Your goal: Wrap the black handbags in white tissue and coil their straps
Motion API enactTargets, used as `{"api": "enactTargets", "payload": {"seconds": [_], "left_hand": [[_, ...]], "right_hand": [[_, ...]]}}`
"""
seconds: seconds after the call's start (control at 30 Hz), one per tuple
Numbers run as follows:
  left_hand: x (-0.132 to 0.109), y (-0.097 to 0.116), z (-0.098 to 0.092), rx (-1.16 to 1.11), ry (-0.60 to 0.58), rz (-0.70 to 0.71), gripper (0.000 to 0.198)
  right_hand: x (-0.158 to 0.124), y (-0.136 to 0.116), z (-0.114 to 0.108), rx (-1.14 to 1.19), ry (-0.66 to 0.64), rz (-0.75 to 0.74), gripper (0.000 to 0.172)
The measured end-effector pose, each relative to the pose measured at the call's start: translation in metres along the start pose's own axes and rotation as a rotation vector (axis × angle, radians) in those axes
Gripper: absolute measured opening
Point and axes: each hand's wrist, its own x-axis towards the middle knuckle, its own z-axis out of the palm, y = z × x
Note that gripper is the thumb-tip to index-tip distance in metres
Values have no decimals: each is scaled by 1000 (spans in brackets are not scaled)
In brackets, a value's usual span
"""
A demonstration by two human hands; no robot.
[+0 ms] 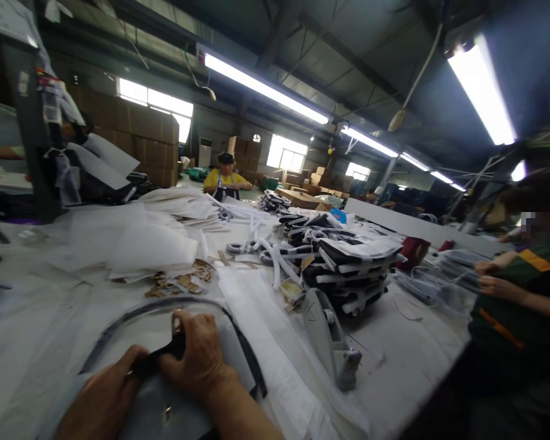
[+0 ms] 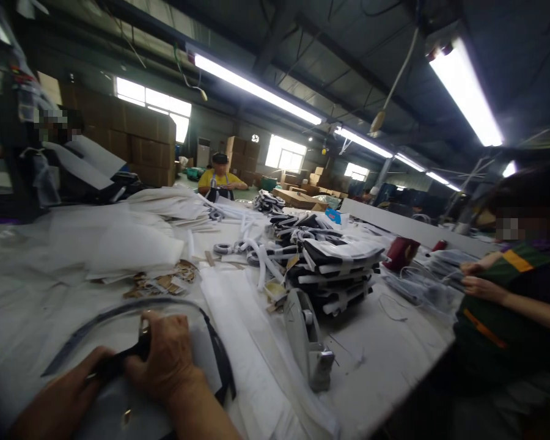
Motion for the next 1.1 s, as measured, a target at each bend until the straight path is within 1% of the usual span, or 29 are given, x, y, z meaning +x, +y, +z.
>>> {"api": "enactTargets", "payload": {"seconds": [0.03, 0.1, 0.13, 0.2, 0.23, 0.27, 0.3, 0.33, 0.37, 0.4, 0.43, 0.5, 0.57, 0.67, 0.8, 0.87, 1.0, 1.1], "left_hand": [[-4, 12, -10, -71, -50, -22, 21], [-10, 34, -28, -190, -56, -109, 19], [-11, 43, -33, -253, -38, -153, 19], [-11, 51, -36, -271, 11, -229, 21], [-10, 51, -34, -273, 33, -266, 23], [-10, 49, -32, -274, 53, -297, 25], [-10, 46, -29, -276, 67, -316, 26], [-11, 44, -26, -279, 72, -328, 26], [-13, 43, -24, -280, 75, -337, 26], [-14, 43, -23, -282, 76, -340, 25], [-16, 44, -23, -284, 77, -340, 25], [-18, 47, -24, -286, 79, -338, 26], [-18, 49, -26, -285, 81, -333, 26], [-18, 50, -27, -282, 89, -322, 25], [-18, 48, -26, -283, 101, -315, 26], [-18, 48, -25, -283, 103, -317, 25], [-18, 49, -25, -276, 99, -323, 25], [-19, 49, -25, -261, 91, -330, 26]], "right_hand": [[-1, -1, 0, 13, -5, 22, 72], [-4, -3, -3, 64, 1, 53, 79], [-5, -4, -5, 97, -11, 77, 81], [-5, -4, -11, 156, -29, 100, 78], [-4, -3, -14, 176, -37, 86, 70], [-3, -1, -17, 197, -68, 29, 58], [-2, 0, -21, 219, -120, -42, 40], [-3, 1, -25, 244, -162, -81, 25], [-4, 1, -29, 259, -197, -119, 15], [-7, 1, -33, 270, -228, -146, 8], [-10, 0, -38, 276, -251, -164, 6], [-18, -2, -45, 279, -291, -198, 9], [-25, -5, -50, 268, -319, -219, 16], [-32, -9, -53, 222, -328, -248, 26], [-41, -17, -54, 134, -351, -357, 30], [-46, -21, -54, 80, -367, -388, 31], [-56, -28, -52, -56, -374, -359, 36], [-63, -33, -50, -112, -341, -329, 36]]}}
